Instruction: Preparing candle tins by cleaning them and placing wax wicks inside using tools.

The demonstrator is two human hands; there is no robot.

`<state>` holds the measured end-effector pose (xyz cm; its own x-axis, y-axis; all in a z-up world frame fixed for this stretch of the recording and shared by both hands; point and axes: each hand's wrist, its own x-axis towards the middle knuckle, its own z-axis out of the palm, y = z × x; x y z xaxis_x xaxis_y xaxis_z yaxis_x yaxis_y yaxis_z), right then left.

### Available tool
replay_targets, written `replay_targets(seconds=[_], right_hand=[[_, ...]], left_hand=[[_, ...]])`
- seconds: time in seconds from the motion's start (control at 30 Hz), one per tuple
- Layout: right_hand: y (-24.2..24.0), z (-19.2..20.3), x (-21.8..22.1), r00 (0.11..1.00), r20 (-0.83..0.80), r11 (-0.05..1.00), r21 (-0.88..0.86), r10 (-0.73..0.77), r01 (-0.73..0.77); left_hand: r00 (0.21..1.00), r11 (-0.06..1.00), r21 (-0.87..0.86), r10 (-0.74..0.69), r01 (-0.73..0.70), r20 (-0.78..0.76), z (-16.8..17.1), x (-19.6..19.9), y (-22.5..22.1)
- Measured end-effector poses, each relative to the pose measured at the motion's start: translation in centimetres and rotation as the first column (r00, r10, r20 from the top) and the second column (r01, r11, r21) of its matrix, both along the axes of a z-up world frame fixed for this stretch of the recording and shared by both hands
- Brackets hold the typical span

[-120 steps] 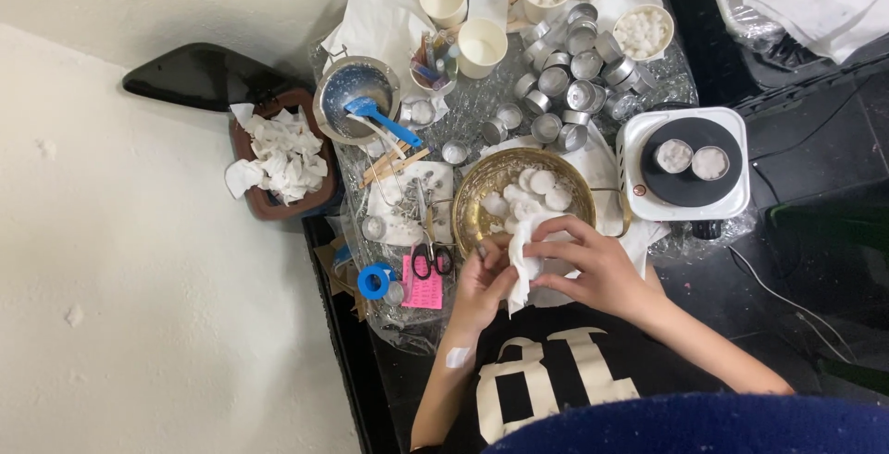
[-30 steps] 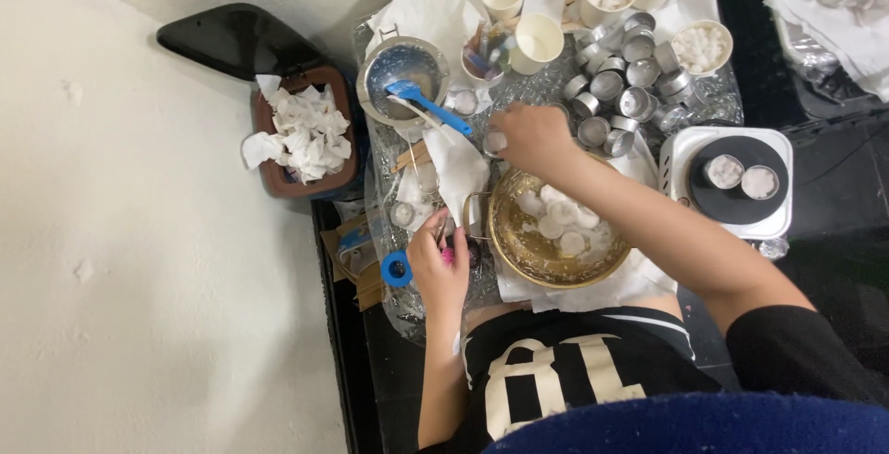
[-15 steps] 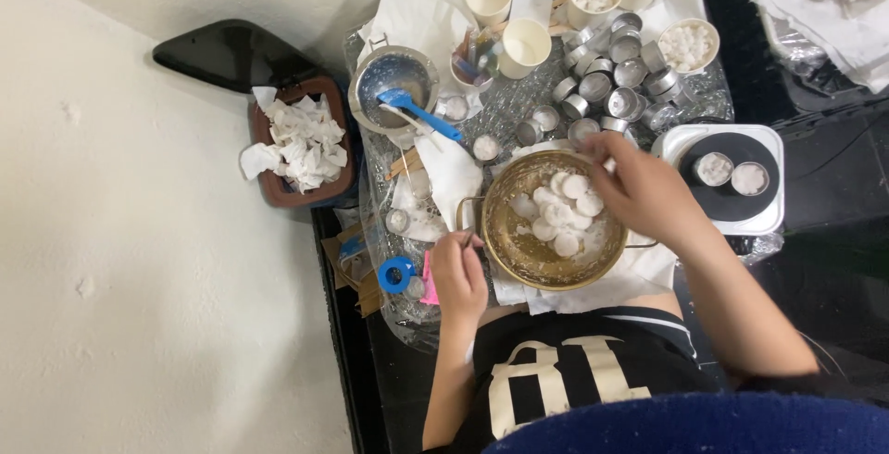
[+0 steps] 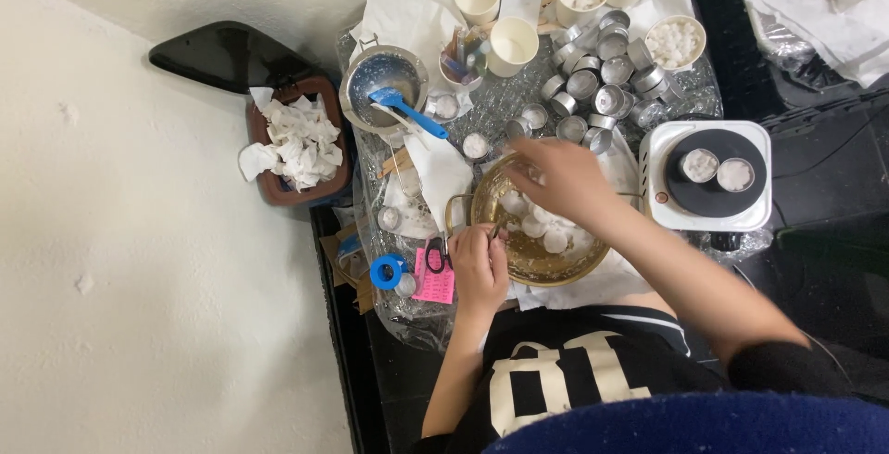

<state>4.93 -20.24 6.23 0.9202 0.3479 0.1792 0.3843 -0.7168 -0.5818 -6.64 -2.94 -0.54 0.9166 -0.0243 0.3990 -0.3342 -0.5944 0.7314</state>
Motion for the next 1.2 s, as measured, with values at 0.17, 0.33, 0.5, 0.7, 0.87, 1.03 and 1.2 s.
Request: replay_targets(seconds=[0.17,0.33,0.5,0.7,0.87,1.03,1.2], right_hand=[[8.1,-5.8,9.2,0.981,0.184,0.985,-0.167,0.062,-0.031],[11.4,-7.5,12.2,0.986,0.146,0.942,-0.334,0.084,-0.031],[11.7,-8.8,13.1,0.994,0.108,0.918,-0.397,0.019,0.026],[8.6,-9.2,12.0,0.995,0.075,0.814,-0.581,0.059,-0.004],[7.8,-8.9,12.5,0.999,0.028,0.802,-0.597,0.016,0.004],[9.7,-7.1,12.5,0.999,0.037,0.88,-0.475,0.03,-0.009],[11.8,-9.9,13.7,0.978,0.146,0.927,-0.366,0.147,-0.085]], left_hand=[[0.999,0.999,-0.015,0.042,-0.042,0.012,0.6,-1.6,1.4],[0.997,0.997,-0.033,0.074,-0.074,0.011,0.8,-2.9,3.5],[0.996,0.995,-0.062,0.081,-0.083,-0.024,0.4,-3.0,4.3],[0.997,0.995,-0.064,0.071,-0.071,-0.006,0.3,-2.2,4.5],[0.999,0.997,-0.052,0.054,-0.054,-0.002,0.7,-1.7,4.2],[0.998,0.997,-0.051,0.058,-0.059,-0.015,0.7,-1.8,4.4],[0.998,0.995,-0.077,0.069,-0.07,-0.012,0.8,-2.1,4.4]])
